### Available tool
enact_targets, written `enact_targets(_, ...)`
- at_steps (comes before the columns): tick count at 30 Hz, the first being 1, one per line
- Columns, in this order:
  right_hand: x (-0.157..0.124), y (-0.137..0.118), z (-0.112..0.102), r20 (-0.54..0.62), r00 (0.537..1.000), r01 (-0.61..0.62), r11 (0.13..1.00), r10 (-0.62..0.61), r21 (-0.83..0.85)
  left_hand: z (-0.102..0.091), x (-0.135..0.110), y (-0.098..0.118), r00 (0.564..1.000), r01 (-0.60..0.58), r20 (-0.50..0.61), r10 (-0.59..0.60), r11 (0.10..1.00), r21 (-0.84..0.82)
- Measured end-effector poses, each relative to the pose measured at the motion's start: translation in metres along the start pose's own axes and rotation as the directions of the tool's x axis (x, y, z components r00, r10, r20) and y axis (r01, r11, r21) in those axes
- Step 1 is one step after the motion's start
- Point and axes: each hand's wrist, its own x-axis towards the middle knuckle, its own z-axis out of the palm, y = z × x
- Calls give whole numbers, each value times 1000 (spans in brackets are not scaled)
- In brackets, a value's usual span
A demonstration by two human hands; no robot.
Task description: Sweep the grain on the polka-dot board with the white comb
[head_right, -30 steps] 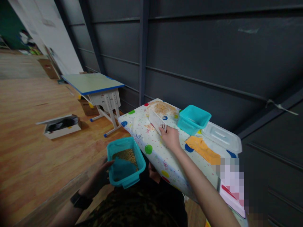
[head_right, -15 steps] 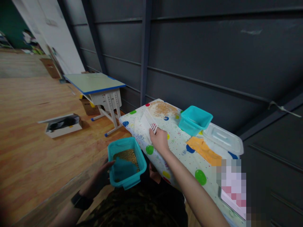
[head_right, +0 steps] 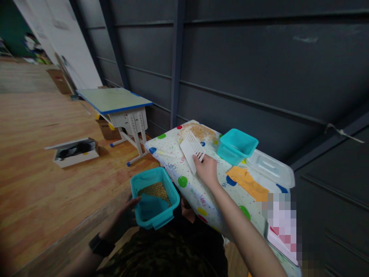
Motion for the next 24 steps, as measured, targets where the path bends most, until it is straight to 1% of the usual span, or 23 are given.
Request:
enact_targets(4,19,9,-18,-40,999,-4,998,1,-61,-1,1,-2,1000,-4,-8,4,1000,3)
enact_targets(6,26,14,-21,-28,1000,-6,995,3,-103,1,2,-2,1000,-12,5,12,1000,3)
enact_targets(8,30,19,-19,2,1000,-1,994,1,-113,4,2,-2,999,-13,32,13,1000,-22)
enact_targets(12,30,25,-11,88,996,23,999,-20,-44,9,-1,-1,998,-5,63,8,999,-54)
enact_targets(15,28,29,-9,114,993,10,1000,-10,-2,7,-6,1,997,-3,75,7,998,-59)
enact_targets(20,28,36,-14,158,987,15,1000,-16,11,2,-11,3,999,8,52,-8,1000,-15)
enact_targets(24,26,38,-20,155,988,15,999,-23,52,6,-14,4,1000,14,15,-14,1000,-4)
